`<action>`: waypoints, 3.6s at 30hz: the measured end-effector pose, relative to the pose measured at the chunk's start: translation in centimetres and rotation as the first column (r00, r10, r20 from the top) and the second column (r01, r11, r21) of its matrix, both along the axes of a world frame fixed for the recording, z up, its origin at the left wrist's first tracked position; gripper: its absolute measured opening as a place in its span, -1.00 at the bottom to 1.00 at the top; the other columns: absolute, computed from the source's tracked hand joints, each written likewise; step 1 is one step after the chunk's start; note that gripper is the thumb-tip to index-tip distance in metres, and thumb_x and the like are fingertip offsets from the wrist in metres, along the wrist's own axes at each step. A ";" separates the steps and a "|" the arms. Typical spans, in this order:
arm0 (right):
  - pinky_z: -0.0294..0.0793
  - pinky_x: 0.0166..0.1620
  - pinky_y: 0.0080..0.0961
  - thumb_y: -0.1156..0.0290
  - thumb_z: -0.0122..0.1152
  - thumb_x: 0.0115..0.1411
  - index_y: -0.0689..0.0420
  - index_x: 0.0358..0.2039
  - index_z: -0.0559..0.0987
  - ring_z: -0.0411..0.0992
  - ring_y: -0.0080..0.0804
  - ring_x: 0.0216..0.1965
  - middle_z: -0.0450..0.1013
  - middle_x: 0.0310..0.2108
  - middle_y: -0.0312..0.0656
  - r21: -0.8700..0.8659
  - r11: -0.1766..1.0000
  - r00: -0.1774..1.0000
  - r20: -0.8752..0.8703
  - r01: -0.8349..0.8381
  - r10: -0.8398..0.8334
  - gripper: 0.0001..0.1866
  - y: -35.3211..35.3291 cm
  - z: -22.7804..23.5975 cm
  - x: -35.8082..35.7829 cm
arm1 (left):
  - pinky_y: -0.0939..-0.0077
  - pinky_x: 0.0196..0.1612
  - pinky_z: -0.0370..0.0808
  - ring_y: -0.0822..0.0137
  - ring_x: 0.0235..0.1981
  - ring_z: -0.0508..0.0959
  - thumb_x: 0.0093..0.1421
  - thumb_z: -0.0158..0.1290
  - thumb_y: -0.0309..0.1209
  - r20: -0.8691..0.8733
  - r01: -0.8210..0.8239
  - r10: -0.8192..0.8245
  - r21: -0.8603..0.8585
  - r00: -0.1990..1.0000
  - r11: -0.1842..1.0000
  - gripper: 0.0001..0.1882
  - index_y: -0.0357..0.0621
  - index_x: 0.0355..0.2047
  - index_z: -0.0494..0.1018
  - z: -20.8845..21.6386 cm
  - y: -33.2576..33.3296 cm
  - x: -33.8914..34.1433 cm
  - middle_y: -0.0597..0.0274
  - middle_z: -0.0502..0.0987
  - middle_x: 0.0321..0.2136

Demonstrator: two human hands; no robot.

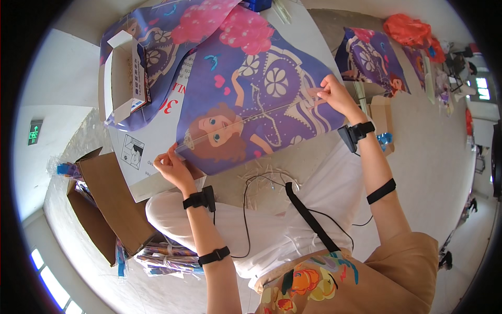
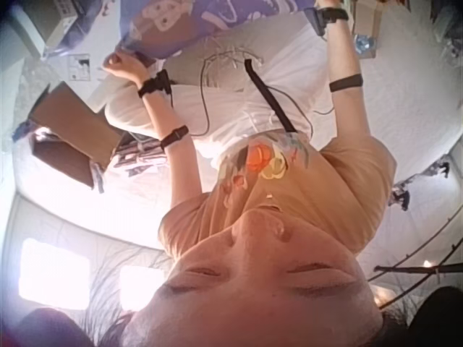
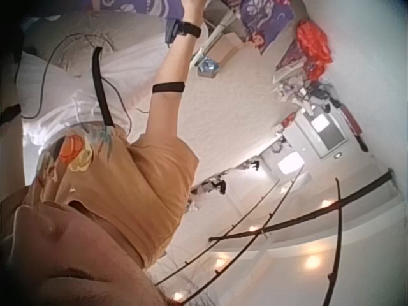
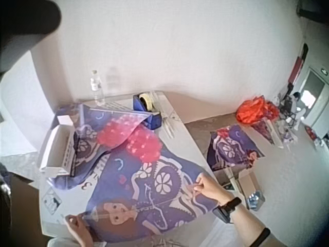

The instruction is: Assembling plastic kites by inserting support rods and securing them with tape.

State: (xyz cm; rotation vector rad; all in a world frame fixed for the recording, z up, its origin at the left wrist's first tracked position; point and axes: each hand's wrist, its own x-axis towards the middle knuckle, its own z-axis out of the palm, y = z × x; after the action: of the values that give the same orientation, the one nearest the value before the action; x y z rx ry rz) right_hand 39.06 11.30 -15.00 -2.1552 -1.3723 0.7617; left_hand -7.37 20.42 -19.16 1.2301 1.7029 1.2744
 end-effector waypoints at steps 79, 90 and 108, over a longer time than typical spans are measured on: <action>0.42 -0.35 -0.42 0.53 0.25 0.10 0.21 -0.26 0.29 0.41 -0.29 -0.45 0.38 -0.50 -0.12 0.008 0.999 0.990 0.137 -0.041 0.039 -0.70 0.4 -0.5 -0.6 | 0.47 -0.54 0.35 0.43 -0.62 0.39 0.16 0.18 -0.32 -0.418 0.002 0.023 0.059 0.908 0.998 -0.70 -0.07 -0.34 0.24 0.7 -0.2 0.4 0.42 0.57 -0.45; 0.44 -0.30 -0.32 0.42 0.31 0.04 0.21 -0.28 0.35 0.48 -0.13 -0.38 0.45 -0.46 -0.06 -0.039 0.999 0.977 0.210 0.036 -0.027 -0.67 0.5 0.1 -1.1 | 0.45 -0.48 0.39 0.41 -0.56 0.42 0.12 0.20 -0.31 -0.457 -0.037 0.035 0.005 0.889 0.999 -0.72 -0.05 -0.38 0.28 0.7 -0.3 0.7 0.44 0.57 -0.43; 0.52 -0.26 -0.57 0.31 0.13 0.28 0.14 -0.16 0.42 0.50 -0.47 -0.25 0.48 -0.22 -0.19 0.284 0.873 0.766 -0.627 0.396 -0.143 -0.79 1.7 1.6 -16.9 | 0.43 -0.51 0.37 0.42 -0.60 0.39 0.16 0.16 -0.25 -0.540 -0.031 0.030 0.007 0.841 0.999 -0.70 -0.03 -0.38 0.23 0.2 -0.4 -0.1 0.47 0.56 -0.41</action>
State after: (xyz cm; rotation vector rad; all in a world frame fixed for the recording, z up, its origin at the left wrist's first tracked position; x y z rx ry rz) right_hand 22.19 13.04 -13.40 -1.5482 -0.7679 0.8453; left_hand -7.51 20.02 -18.97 1.6819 2.1164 0.9895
